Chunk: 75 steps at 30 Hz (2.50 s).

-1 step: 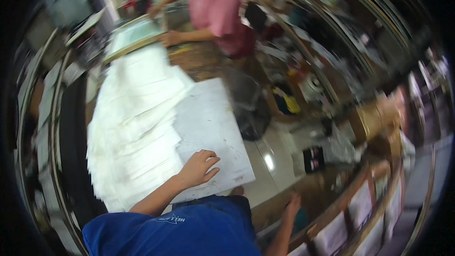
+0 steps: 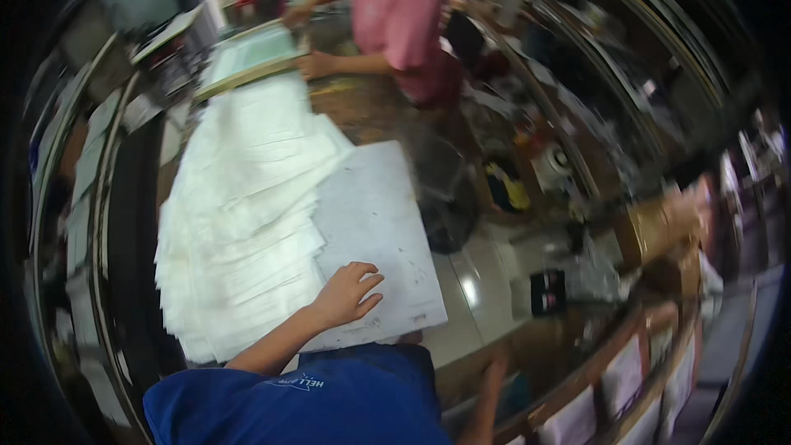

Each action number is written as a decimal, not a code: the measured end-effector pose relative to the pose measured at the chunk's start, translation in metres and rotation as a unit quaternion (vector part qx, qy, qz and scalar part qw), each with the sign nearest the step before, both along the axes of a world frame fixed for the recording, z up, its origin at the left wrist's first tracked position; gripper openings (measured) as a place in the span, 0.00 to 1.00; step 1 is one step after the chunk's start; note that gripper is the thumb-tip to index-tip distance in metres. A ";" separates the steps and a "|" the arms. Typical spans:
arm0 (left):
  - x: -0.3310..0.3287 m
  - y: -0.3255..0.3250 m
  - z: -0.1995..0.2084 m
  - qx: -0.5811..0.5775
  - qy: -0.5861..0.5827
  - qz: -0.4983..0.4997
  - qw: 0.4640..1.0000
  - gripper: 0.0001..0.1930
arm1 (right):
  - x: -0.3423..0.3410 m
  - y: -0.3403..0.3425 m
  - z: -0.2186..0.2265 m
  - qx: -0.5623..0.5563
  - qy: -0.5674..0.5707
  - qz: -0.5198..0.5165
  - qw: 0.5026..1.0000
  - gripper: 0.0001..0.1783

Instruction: The person repeatedly picks up white sheets of paper from a table and places them onto a nearby metal shelving unit. Another person in a pink shirt is visible working at the same table in the background.

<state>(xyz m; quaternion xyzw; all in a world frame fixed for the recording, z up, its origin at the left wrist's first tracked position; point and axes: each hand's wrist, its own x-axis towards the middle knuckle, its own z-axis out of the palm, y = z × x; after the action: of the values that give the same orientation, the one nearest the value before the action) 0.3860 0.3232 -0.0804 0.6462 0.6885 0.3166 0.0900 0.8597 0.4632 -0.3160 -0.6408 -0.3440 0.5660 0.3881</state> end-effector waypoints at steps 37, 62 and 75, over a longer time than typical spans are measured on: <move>-0.006 -0.007 -0.039 0.059 -0.061 0.413 0.907 0.13 | -0.021 0.125 -0.130 0.226 -0.354 0.712 0.563 0.16; -0.129 0.044 -0.045 -0.130 0.253 0.323 0.903 0.03 | -0.127 0.122 0.029 -0.006 -0.149 0.371 0.917 0.13; 0.052 0.066 0.011 0.078 0.121 0.288 0.947 0.08 | -0.351 0.079 0.211 0.099 0.071 0.647 0.753 0.16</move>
<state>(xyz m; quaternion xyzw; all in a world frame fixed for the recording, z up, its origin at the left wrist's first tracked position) 0.4378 0.3896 -0.0692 0.4584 0.8242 0.3016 -0.1400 0.5087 0.5423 -0.1047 -0.1815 -0.7022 0.6883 0.0138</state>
